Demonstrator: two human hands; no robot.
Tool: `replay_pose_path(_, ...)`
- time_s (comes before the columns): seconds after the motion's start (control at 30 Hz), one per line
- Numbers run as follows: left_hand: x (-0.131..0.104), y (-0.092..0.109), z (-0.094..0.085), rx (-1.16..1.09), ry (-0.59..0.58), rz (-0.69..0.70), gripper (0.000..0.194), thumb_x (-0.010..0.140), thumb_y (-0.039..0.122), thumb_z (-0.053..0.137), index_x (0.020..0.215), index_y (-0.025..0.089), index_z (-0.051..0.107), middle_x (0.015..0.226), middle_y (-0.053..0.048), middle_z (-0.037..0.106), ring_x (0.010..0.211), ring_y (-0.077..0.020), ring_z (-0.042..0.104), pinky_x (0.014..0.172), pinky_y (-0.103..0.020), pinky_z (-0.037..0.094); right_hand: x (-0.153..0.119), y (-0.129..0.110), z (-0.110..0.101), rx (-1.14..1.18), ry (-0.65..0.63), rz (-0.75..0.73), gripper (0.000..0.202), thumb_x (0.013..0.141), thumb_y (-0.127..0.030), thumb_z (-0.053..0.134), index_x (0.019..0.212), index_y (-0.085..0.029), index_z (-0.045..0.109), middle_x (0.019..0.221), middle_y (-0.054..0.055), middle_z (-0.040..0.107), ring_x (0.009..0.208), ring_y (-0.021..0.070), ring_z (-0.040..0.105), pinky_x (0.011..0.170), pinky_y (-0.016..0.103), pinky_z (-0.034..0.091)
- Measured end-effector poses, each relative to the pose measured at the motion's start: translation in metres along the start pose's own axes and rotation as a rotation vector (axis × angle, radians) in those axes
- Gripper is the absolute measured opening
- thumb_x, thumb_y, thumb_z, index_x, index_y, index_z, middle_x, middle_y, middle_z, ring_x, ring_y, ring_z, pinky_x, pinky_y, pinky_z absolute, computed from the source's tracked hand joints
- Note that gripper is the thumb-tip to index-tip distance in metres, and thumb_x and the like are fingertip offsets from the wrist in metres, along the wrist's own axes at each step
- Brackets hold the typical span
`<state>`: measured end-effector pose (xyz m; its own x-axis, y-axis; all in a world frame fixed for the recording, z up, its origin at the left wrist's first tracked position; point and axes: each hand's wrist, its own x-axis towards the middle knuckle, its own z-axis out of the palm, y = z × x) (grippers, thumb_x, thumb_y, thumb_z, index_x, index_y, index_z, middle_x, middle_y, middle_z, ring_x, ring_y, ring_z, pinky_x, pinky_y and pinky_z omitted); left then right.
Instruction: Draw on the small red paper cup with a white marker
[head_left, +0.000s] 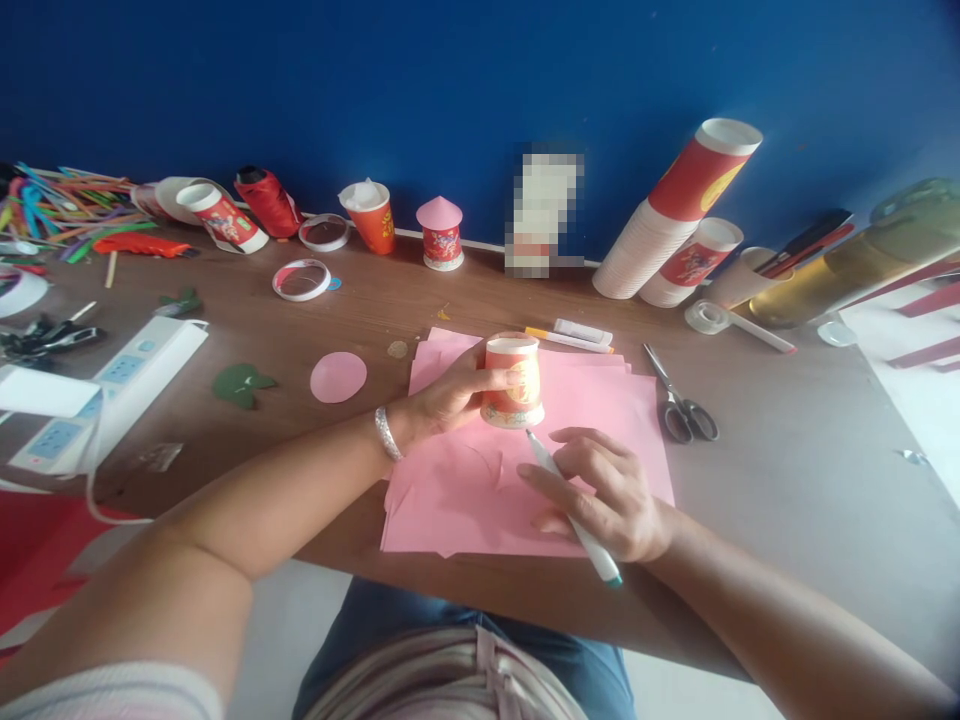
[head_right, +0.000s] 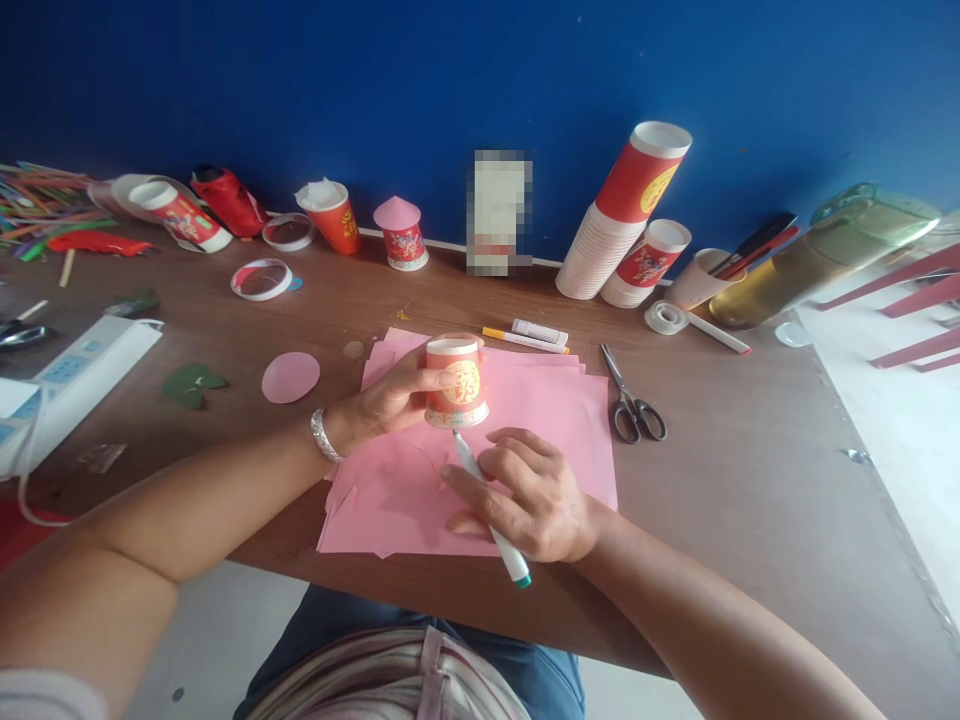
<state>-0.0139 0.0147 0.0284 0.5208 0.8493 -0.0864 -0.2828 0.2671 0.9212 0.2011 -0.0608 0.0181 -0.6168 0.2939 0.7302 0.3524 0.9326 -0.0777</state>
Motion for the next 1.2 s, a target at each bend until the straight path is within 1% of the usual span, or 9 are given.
replay_pose_path(0.13,0.0,-0.001,-0.002,-0.051,-0.021,-0.046,0.045,0.079,0.032,0.081,0.12,0.021,0.066,0.083,-0.001,0.06,0.07,-0.0133,0.056,0.061,-0.026,0.046,0.0,0.002,0.0,0.048,-0.015,0.048,0.03,0.104,-0.028,0.051,0.127,-0.012,0.063,0.085,0.005,0.057,0.077,0.0172,0.062,0.073,0.038,0.066)
replay_pose_path(0.27,0.001,-0.003,-0.005,-0.097,-0.059,-0.054,0.044,0.081,0.028,0.078,0.123,0.022,0.067,0.093,-0.004,0.066,0.08,-0.0162,0.062,0.068,-0.028,0.052,0.005,0.0,-0.001,0.005,-0.032,0.0,0.022,0.099,-0.019,0.058,0.118,-0.011,0.066,0.085,0.004,0.06,0.076,0.0155,0.061,0.089,0.044,0.066)
replay_pose_path(0.4,0.006,-0.011,-0.01,-0.179,-0.12,-0.007,0.035,0.083,0.026,0.074,0.116,0.017,0.069,0.107,-0.01,0.07,0.095,-0.0206,0.066,0.079,-0.031,0.056,0.006,-0.003,-0.001,-0.005,-0.053,-0.011,0.021,0.095,-0.018,0.065,0.116,-0.015,0.068,0.085,0.002,0.062,0.077,0.0151,0.062,0.105,0.056,0.059)
replay_pose_path(0.53,0.009,-0.015,-0.012,-0.191,-0.128,-0.026,0.031,0.086,0.028,0.071,0.115,0.017,0.069,0.108,-0.011,0.071,0.097,-0.0224,0.068,0.079,-0.032,0.056,0.002,-0.004,0.002,0.013,-0.078,-0.011,0.024,0.093,-0.017,0.069,0.117,-0.014,0.067,0.088,0.003,0.063,0.081,0.0154,0.064,0.11,0.058,0.056)
replay_pose_path(0.73,0.005,-0.007,-0.004,-0.132,-0.142,-0.044,0.028,0.083,0.033,0.077,0.103,0.016,0.068,0.096,-0.007,0.068,0.086,-0.018,0.063,0.076,-0.032,0.055,-0.001,-0.004,0.006,0.01,-0.091,-0.021,0.023,0.093,-0.017,0.069,0.116,-0.014,0.067,0.087,0.002,0.063,0.081,0.0149,0.065,0.112,0.057,0.056)
replay_pose_path(0.87,0.005,-0.007,-0.004,-0.113,-0.14,-0.035,0.025,0.084,0.033,0.076,0.1,0.016,0.066,0.089,-0.003,0.064,0.08,-0.0154,0.061,0.074,-0.029,0.053,0.001,-0.004,0.005,0.023,-0.077,-0.025,0.023,0.094,-0.018,0.068,0.117,-0.015,0.067,0.087,0.002,0.063,0.081,0.0148,0.065,0.109,0.055,0.057)
replay_pose_path(0.97,0.007,-0.01,-0.006,-0.154,-0.127,-0.007,0.025,0.083,0.032,0.075,0.102,0.016,0.067,0.086,-0.002,0.063,0.075,-0.0128,0.058,0.07,-0.025,0.05,0.001,-0.004,0.002,0.026,-0.043,-0.027,0.023,0.094,-0.019,0.067,0.116,-0.014,0.067,0.085,0.002,0.063,0.078,0.0151,0.064,0.102,0.05,0.061)
replay_pose_path(1.03,0.007,-0.011,-0.008,-0.187,-0.092,-0.016,0.021,0.082,0.029,0.074,0.096,0.016,0.067,0.083,-0.001,0.061,0.071,-0.0117,0.056,0.067,-0.024,0.048,0.002,-0.003,0.001,0.025,-0.021,-0.014,0.023,0.096,-0.021,0.063,0.118,-0.014,0.067,0.085,0.003,0.063,0.076,0.0151,0.063,0.096,0.046,0.063)
replay_pose_path(1.2,0.006,-0.009,-0.007,-0.212,-0.068,-0.033,0.016,0.082,0.028,0.071,0.088,0.015,0.064,0.077,-0.001,0.058,0.071,-0.0134,0.056,0.065,-0.025,0.048,0.003,-0.001,-0.002,0.013,-0.014,0.05,0.022,0.099,-0.02,0.057,0.12,-0.014,0.063,0.085,0.003,0.065,0.075,0.0149,0.063,0.091,0.044,0.065)
